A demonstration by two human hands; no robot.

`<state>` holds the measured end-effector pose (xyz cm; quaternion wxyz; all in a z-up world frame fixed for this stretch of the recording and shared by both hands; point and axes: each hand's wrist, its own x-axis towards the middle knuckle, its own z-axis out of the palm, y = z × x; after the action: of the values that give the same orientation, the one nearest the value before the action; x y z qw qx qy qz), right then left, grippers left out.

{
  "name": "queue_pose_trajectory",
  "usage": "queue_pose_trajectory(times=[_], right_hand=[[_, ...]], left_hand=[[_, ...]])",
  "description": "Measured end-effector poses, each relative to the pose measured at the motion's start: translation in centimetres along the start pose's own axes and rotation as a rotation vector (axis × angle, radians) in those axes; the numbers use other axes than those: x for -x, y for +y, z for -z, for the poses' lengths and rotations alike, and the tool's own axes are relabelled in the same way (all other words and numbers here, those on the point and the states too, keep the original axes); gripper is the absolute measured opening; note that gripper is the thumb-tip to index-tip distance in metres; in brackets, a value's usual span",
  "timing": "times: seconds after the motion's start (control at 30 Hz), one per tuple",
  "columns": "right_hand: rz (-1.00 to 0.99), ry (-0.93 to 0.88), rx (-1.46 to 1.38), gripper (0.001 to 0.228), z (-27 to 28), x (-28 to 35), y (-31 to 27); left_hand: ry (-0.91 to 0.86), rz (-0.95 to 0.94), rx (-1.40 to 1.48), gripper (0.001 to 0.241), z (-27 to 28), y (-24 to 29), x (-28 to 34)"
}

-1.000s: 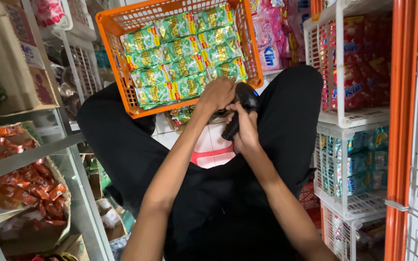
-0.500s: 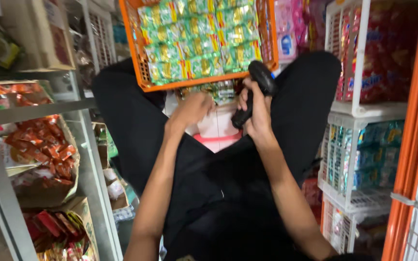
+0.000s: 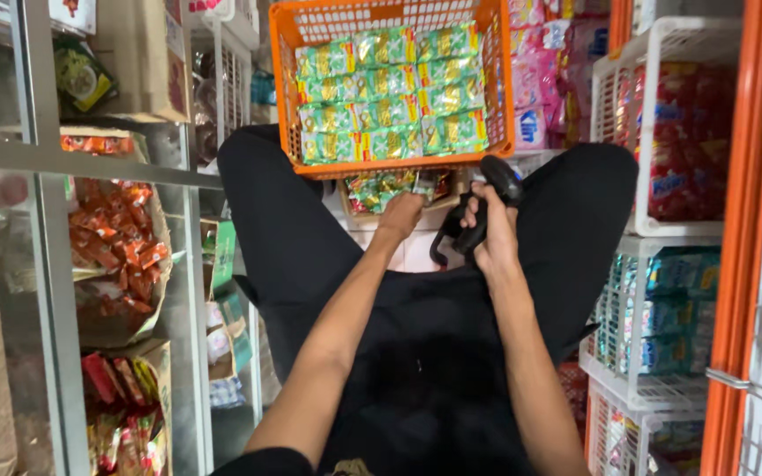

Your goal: The person picks up sachet packets, scans their barcodes with a handheld barcode scanner, and arranges them in a plastic crate.

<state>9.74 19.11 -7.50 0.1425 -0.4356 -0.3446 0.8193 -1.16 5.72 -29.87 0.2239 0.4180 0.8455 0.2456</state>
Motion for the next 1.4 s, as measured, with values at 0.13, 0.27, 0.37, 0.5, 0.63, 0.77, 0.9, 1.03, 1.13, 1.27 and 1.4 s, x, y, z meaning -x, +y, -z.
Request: queue_pose_trajectory(times=[0.13, 0.27, 0.37, 0.5, 0.63, 0.77, 0.9, 1.03, 1.13, 1.27, 1.4], right_hand=[[0.000, -0.039, -0.081, 0.018, 1.2, -1.0, 0.8], [0.087, -0.084, 0.013, 0.021, 0.4, -2.0, 0.6], [0.105, -0.078, 0.262, 0.025, -1.8, -1.0, -0.5], [0.029, -0.391, 0.613, 0.033, -4.3, 2.0, -2.8], [-0.067, -0.479, 0.663, 0.035, -5.5, 3.1, -1.8], [-0.001, -0.296, 0.666, 0.030, -5.4, 2.3, -1.1], [0.128, -0.208, 0.531, 0.032, -5.0, 2.4, -0.8], [0.182, -0.235, 0.401, 0.030, -4.5, 2.2, -0.2], [0.242, -0.165, 0.475, 0.032, -4.2, 1.7, 0.5], [0.601, -0.046, 0.793, 0.029, -2.7, 1.2, 0.7], [0.503, -0.165, 0.942, 0.027, -1.9, 2.3, 1.8]], left_hand=[[0.075, -0.067, 0.124, 0.027, 6.6, 2.9, 0.8], [-0.118, 0.078, 0.352, 0.034, 15.2, 7.4, 2.6], [-0.078, -0.016, 0.687, 0.031, 20.7, 9.2, 4.1], [0.021, 0.140, 1.263, 0.033, 24.6, 9.9, 7.1], [0.173, 0.143, 1.296, 0.036, 24.5, 8.5, 7.6], [0.414, 0.141, 1.314, 0.045, 23.0, 7.3, 7.1], [0.447, 0.182, 1.333, 0.051, 21.7, 7.0, 7.2], [0.280, 0.140, 1.481, 0.056, 18.8, 8.2, 6.2], [0.182, 0.226, 1.570, 0.039, 16.6, 8.7, 6.0], [0.374, 0.369, 1.283, 0.035, 15.1, 6.6, 4.7], [0.450, 0.256, 1.127, 0.031, 12.7, 5.0, 4.2]])
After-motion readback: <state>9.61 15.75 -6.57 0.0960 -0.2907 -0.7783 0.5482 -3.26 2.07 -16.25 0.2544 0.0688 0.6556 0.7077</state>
